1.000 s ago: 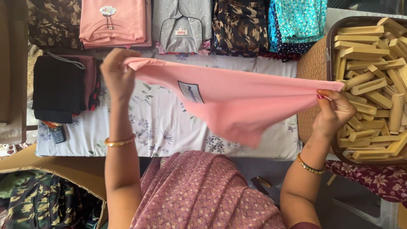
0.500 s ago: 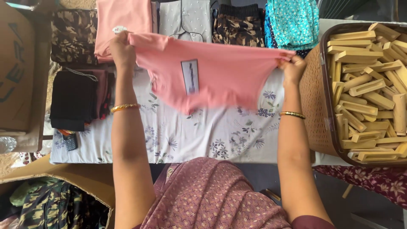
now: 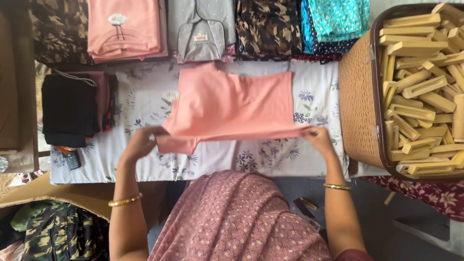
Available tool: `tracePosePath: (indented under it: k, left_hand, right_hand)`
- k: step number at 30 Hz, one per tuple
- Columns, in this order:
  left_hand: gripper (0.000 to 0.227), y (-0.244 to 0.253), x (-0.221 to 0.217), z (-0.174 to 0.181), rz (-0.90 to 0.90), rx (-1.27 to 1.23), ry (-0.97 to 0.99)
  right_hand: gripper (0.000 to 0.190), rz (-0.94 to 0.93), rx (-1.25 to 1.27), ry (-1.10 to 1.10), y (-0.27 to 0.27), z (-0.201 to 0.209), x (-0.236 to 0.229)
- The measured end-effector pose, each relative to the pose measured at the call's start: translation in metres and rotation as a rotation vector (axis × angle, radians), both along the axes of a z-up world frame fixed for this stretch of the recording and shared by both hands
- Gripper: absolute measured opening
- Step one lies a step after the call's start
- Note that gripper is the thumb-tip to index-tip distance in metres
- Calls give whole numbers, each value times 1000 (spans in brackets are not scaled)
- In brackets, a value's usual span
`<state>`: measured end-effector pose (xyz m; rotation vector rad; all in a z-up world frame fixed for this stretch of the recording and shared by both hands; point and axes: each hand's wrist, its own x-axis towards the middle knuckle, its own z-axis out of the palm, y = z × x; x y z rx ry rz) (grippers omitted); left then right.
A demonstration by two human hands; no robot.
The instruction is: The person is folding various pieces of clothing including t-shirts and placing them on a table in a retail or storage setting.
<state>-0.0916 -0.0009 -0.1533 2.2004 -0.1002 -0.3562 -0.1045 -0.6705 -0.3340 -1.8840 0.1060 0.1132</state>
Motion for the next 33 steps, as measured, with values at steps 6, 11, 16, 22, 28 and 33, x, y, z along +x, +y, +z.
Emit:
tracePosePath:
  k: [6,11,16,22,28,33]
  left_hand:
    - [45,31,-51,-120,-130,295,541]
    - [49,2,-60,-153,367,446,-105]
    - [69,-29,-80,-191,495,542,-91]
    - [80,-34,-84,-188,487,576,11]
    - [77,-31,-88,-204,523,619,-10]
    - [73,-36,-73,-200,580,616,-85]
  right_hand:
    - [21,273,-152,250,23,-1,-44]
    - [33,-538,-687,-307,35,-20,-39]
    - [44,-394,-665,-403,101,-32,-44]
    - [51,-436,-830,-198,64,-25,-73]
    - [50,-415,-988,-136,23,-19,-94]
    - [41,-445,-1064,-315,17,-23,-72]
